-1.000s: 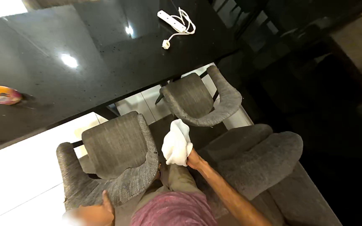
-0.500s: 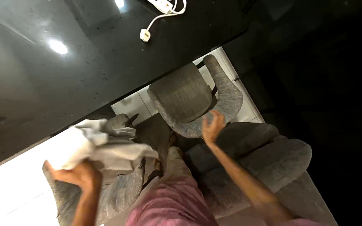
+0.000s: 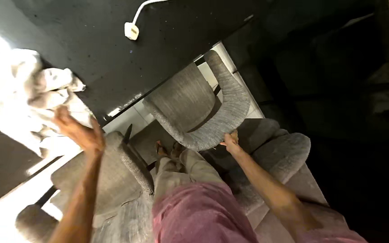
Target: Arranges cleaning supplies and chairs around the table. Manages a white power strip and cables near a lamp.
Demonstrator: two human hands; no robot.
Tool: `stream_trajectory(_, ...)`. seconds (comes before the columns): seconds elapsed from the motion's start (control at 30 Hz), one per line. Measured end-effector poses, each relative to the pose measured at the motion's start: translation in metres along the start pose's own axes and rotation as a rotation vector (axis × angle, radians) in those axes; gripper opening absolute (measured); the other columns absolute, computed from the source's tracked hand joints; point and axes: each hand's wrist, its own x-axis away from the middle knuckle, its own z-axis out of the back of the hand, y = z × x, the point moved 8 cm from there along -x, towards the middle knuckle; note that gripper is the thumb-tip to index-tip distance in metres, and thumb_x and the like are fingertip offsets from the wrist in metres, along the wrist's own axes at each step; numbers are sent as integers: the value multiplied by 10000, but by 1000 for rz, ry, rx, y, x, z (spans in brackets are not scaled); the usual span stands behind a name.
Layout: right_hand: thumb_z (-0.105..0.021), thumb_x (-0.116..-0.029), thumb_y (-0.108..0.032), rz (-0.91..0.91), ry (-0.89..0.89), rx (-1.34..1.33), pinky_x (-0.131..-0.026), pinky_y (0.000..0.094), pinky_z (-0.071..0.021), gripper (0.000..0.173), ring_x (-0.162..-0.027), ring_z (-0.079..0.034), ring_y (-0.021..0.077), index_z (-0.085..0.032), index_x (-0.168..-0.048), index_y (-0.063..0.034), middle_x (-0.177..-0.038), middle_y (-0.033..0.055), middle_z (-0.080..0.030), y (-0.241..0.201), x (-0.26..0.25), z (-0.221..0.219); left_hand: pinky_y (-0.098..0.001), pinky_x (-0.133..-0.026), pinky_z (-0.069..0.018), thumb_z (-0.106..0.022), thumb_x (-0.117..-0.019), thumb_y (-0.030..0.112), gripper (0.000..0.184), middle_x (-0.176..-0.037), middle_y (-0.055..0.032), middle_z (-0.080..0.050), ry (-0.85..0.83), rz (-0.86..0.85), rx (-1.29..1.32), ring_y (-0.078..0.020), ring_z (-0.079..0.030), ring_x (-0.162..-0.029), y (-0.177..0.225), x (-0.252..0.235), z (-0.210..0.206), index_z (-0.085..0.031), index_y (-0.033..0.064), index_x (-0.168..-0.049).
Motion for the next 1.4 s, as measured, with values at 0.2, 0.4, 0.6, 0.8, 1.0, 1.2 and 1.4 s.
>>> stream_trajectory(0.2, -628, -977, -108, -32, 9, 12, -793, 587, -609, 752, -1138, -644, 441, -215, -1603, -158, -1434, 306, -480, 7, 13, -4, -520, -1141, -432, -771, -858, 539, 1083, -1523, -294, -421, -707, 632, 549, -375, -470, -1394, 92, 196, -197, -204, -36, -1579)
stream_trajectory(0.4, -634, -983, -217, -141, -311, 335, -737, 441, -611, 696, -915, -727, 295, -250, -1542, -61, -1205, 218, -653, 2, -3, 17, -572, -996, -520, -808, -871, 297, 945, -1329, -313, -581, -784, 847, 409, -414, -619, -1211, 134, 247, -251, -223, -38, -1533)
stream_trajectory(0.6, -488, -1004, -631, 245, -59, 809, -1038, 615, -451, 764, -1254, -606, 400, -405, -1519, -72, -1364, 231, -618, -98, -101, 98, -561, -761, -600, -797, -903, 308, 871, -1290, -266, -607, -778, 999, 552, -385, -687, -1020, 136, 249, -241, -262, 98, -1557)
stream_trajectory(0.8, -481, -1065, -492, 704, -549, 782, -1002, 639, -497, 611, -1197, -635, 427, -431, -1532, -101, -1307, 250, -643, -190, -212, 52, -612, -896, -547, -616, -1017, 443, 826, -1393, -356, -508, -457, 1124, 253, -459, -615, -1169, 199, 299, -225, -201, -1, -1577)
stream_trajectory(1.0, -506, -1041, -538, 732, -782, 787, -958, 620, -521, 613, -1139, -664, 406, -476, -1461, -93, -1198, 228, -687, -210, -230, 42, -565, -941, -536, -613, -1013, 453, 802, -1366, -343, -528, -390, 1351, 146, -434, -600, -1175, 286, 348, -248, -290, -85, -1512)
stream_trajectory(1.2, -454, -1099, -302, 542, -1011, 573, -1000, 462, -535, 407, -1134, -672, 303, -571, -1366, -18, -1278, 218, -653, -174, -295, 80, -504, -862, -565, -505, -1071, 371, 526, -1260, -272, -611, -459, 1406, 64, -354, -658, -1034, 306, 334, -263, -521, -61, -1370)
stream_trajectory(1.4, -504, -1068, -343, 329, -710, 954, -1085, 552, -457, 441, -1282, -593, 351, -590, -1355, -18, -1348, 216, -627, -120, -405, 213, -587, -1065, -436, -551, -1034, 305, 406, -1344, -248, -621, -969, 1003, -587, -396, -562, -1303, 330, 315, -264, -658, -17, -1258)
